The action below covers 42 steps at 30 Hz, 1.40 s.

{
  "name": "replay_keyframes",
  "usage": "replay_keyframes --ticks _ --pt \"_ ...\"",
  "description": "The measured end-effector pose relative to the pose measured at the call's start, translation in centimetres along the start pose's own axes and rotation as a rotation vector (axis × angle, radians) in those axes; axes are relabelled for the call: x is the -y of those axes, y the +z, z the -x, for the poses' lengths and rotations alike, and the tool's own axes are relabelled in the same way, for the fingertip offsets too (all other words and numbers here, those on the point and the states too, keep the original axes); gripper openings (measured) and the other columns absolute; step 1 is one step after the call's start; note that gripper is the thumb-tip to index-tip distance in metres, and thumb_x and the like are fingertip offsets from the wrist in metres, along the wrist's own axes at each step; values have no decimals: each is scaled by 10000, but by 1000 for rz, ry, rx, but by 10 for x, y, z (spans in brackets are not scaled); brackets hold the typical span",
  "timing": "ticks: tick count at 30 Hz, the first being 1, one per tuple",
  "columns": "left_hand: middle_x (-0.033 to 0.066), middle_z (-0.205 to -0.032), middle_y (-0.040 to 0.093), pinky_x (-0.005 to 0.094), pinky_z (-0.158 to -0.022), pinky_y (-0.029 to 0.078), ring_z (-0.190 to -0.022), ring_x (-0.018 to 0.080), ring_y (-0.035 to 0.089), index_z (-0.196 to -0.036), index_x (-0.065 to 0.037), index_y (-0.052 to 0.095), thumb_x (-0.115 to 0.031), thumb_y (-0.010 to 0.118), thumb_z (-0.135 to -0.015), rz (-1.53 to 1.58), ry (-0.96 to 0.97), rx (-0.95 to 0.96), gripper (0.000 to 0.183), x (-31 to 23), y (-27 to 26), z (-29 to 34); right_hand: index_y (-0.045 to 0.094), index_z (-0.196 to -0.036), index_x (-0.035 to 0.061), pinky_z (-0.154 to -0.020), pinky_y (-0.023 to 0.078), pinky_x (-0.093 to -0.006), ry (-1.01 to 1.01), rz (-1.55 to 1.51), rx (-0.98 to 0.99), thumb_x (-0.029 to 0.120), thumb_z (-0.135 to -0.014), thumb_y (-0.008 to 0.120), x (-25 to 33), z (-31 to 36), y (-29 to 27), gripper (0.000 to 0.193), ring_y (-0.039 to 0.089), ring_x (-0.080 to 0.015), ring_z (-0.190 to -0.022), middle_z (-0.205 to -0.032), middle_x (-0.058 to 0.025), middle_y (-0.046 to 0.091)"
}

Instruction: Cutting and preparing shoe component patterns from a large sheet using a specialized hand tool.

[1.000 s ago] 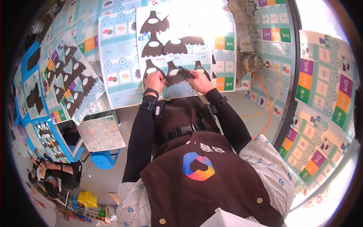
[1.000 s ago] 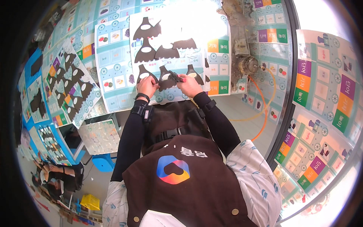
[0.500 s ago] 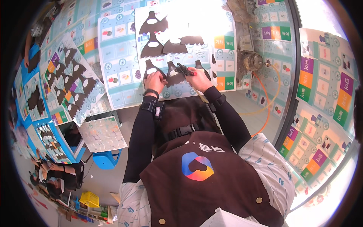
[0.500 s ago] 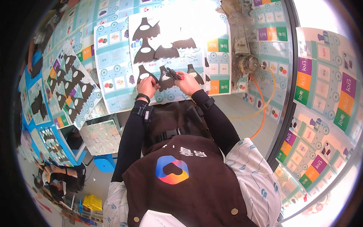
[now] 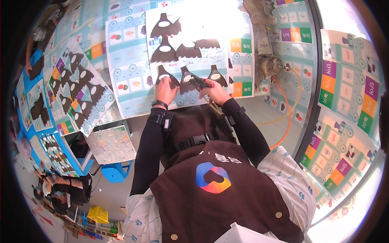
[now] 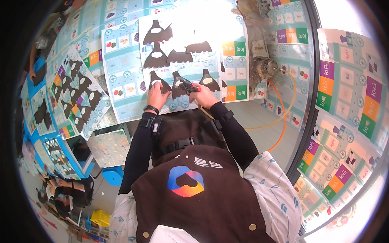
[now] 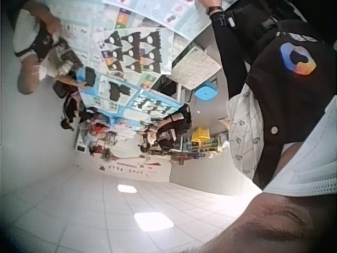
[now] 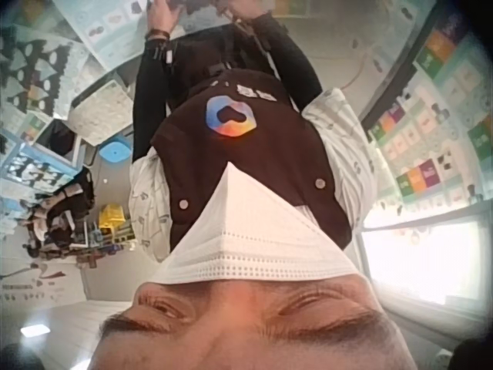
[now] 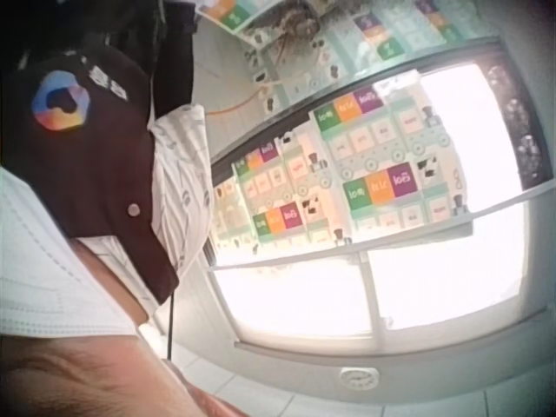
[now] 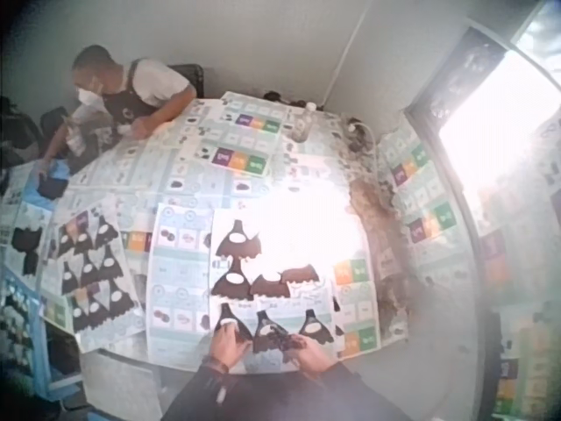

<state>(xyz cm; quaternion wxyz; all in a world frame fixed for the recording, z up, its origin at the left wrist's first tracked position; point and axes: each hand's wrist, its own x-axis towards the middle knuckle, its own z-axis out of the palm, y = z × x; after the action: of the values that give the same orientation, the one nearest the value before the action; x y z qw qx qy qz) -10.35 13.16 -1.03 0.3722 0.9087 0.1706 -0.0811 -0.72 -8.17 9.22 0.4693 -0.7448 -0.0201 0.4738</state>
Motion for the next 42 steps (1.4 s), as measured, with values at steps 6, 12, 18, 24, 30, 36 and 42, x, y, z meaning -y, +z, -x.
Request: replay_keyframes --ticks 6,12,18,24,30,36,42 --pt "127 -986 546 415 -813 453 -924 328 543 -1030 -39 529 -162 746 -767 -29 48 -382 362 37 -22 14 615 -1014 3 -441 477 -291 71 -67 -73 99 -705 631 21 -3 8 324 591 -145 -569 -813 -74 649" --pt "96 -889 555 409 -790 440 -898 313 539 -882 -80 552 -173 794 -710 25 -96 -194 311 64 -22 13 601 -1035 -17 -505 497 -316 44 38 8 136 -714 632 39 -24 43 357 608 -179 -606 -818 -111 653" --pt "78 -818 569 392 -758 452 -849 290 553 -819 -78 570 -185 833 -673 74 -141 -128 319 72 -23 5 586 -1000 -22 -672 495 -384 -79 285 -55 202 -790 614 55 -49 69 308 631 -306 -687 -803 -195 636" --pt "71 -793 575 377 -739 458 -820 275 556 -789 -80 561 -187 850 -658 68 -156 -127 334 71 -23 1 612 -964 32 -681 497 -397 -104 328 -76 231 -807 609 53 -62 78 253 635 -315 -685 -761 -173 637" --pt "71 -792 571 375 -749 455 -827 275 551 -790 -74 555 -179 852 -653 65 -160 -123 343 72 -20 0 617 -882 7 -543 437 -297 -117 265 62 130 -754 558 55 -54 73 187 551 -147 -550 -640 -67 588" --pt "72 -793 573 378 -753 452 -827 277 549 -780 -71 547 -169 851 -653 73 -145 -111 343 72 -20 -1 638 -1024 11 -653 500 -347 -19 182 11 156 -771 607 57 -51 66 293 650 -248 -675 -738 -143 657" --pt "71 -788 570 385 -749 446 -817 281 544 -778 -73 543 -170 853 -650 67 -130 -121 349 73 -20 -1 612 -952 20 -519 433 -293 -113 257 -47 118 -746 564 55 -49 63 233 549 -133 -538 -627 -54 603"
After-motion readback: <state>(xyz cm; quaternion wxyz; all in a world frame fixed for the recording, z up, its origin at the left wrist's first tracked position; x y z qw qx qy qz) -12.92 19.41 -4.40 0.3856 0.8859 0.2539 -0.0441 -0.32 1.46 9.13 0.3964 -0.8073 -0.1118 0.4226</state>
